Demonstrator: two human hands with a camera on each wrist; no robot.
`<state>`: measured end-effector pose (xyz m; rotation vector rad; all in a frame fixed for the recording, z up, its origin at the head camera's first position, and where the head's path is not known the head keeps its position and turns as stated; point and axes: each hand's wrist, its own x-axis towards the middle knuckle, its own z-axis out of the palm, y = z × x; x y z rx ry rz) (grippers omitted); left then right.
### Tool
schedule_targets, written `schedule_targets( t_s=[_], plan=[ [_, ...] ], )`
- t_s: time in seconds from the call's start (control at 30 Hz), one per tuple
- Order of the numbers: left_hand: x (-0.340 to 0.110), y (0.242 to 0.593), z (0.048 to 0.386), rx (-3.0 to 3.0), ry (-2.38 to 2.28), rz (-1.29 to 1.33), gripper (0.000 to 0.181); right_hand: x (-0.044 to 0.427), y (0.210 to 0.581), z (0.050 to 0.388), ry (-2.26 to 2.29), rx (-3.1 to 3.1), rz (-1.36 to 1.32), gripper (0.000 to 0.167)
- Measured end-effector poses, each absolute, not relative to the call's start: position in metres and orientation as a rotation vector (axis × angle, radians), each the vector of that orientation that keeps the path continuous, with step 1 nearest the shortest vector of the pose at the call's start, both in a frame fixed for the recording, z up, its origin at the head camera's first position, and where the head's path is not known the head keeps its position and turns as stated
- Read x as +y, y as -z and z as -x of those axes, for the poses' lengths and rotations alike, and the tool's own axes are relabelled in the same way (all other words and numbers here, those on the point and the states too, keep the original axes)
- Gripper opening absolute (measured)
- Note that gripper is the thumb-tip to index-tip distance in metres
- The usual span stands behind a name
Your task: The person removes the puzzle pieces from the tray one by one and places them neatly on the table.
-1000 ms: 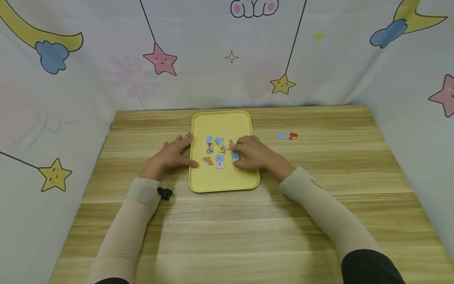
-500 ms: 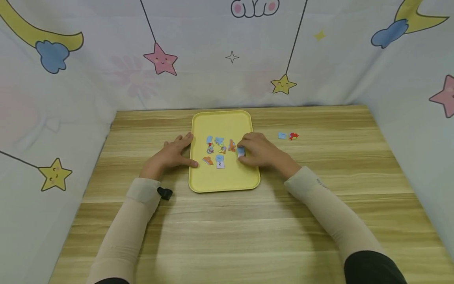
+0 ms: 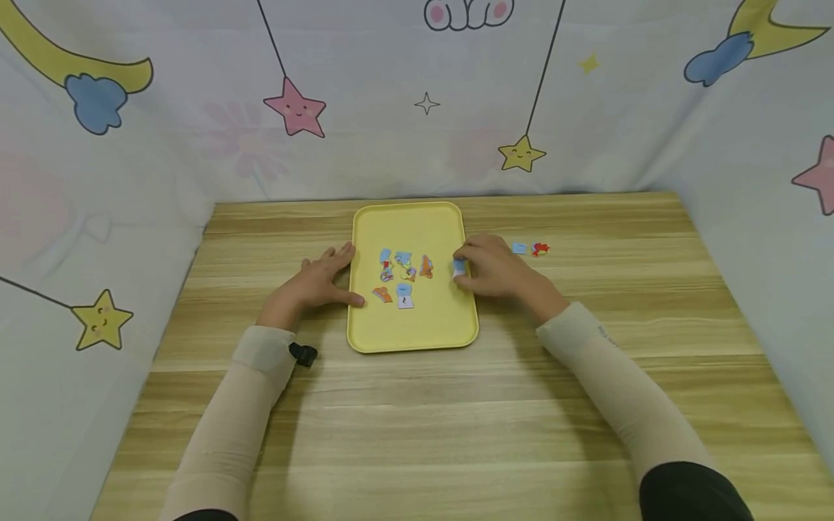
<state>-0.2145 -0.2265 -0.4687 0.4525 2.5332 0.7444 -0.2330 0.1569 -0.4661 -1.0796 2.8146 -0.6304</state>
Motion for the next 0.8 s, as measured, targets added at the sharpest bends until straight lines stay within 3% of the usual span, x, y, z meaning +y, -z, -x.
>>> schedule_targets(
  t_s=[0.8],
  plan=[
    [-0.226, 0.467, 0.213, 2.525, -0.751, -0.453, 0.123, 0.215, 0.467, 0.248, 0.690, 2.890, 0.844, 0.039]
  ],
)
